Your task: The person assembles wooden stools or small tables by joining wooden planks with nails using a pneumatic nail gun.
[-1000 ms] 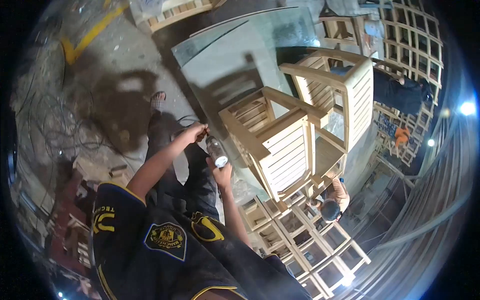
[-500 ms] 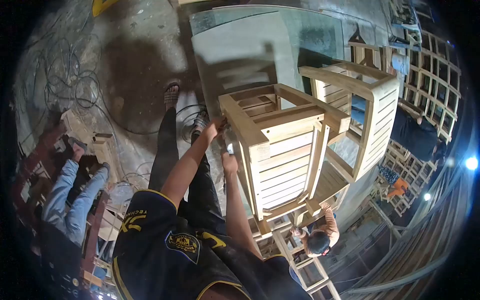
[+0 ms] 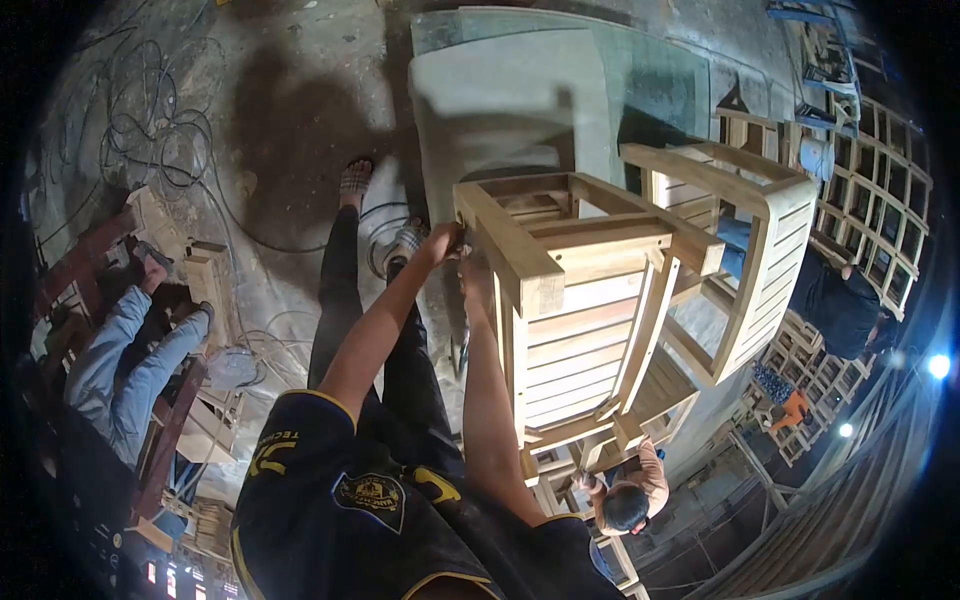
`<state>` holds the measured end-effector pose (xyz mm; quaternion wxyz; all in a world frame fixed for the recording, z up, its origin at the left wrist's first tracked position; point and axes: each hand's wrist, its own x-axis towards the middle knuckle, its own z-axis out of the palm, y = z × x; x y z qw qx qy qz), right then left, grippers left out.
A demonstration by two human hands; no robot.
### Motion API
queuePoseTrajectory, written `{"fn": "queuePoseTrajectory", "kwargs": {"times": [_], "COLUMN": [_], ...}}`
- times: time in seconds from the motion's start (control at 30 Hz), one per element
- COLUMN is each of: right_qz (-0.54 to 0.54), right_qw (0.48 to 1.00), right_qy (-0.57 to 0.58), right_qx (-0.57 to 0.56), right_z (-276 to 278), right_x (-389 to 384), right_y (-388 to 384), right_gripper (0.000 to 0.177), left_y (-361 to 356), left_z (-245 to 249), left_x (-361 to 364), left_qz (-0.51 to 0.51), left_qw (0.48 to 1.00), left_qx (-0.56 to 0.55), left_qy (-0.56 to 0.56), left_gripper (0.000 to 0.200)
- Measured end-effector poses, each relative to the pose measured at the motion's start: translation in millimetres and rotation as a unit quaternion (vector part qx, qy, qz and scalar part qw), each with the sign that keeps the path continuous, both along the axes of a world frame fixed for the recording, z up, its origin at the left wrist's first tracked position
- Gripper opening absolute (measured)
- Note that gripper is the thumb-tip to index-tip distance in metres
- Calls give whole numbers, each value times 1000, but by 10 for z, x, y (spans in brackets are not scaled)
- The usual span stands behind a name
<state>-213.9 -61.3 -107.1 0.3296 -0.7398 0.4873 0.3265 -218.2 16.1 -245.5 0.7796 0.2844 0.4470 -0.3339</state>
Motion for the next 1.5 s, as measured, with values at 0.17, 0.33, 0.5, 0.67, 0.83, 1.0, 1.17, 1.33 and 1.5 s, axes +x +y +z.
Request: {"fn": "queuePoseTrajectory", "kwargs": {"times": [0.17, 0.33, 0.5, 0.67, 0.83, 1.0, 1.17, 1.33, 1.5], "right_qz": [18, 37, -56, 276, 57, 109, 44, 112, 174], "right_qw": [970, 962, 971, 912, 979, 982, 985, 993, 977], "right_qy": [-170, -226, -147, -259, -116, -114, -92, 20, -119], "right_qx": [172, 146, 180, 157, 158, 101, 139, -10, 10], "right_z": [-129, -134, -38, -344, 520, 606, 550, 371, -63], "right_x": [-122, -217, -242, -1365, -1489, -1733, -1947, -2017, -2259], "right_y": [-104, -134, -163, -712, -528, -590, -766, -832, -1071], "right_gripper": [19, 17, 20, 20, 25, 39, 36, 49, 37], "left_y": [274, 393, 451, 357, 116, -60, -306, -729, -877], "left_z": [38, 285, 245, 197, 275, 113, -129, -164, -191], "left_x": [-536, -602, -503, -437, -562, -785, -940, -1097, -1097], "left_qz": [-4, -33, -143, -176, -176, -184, -184, -164, -132], "left_qw": [989, 993, 983, 980, 978, 973, 961, 974, 978], "left_qx": [-99, -72, 27, 70, 34, -102, -206, -128, -122], "left_qy": [-112, -91, -110, -65, -105, -92, 4, 91, 105], "left_gripper": [20, 21, 23, 27, 33, 34, 35, 28, 28]}}
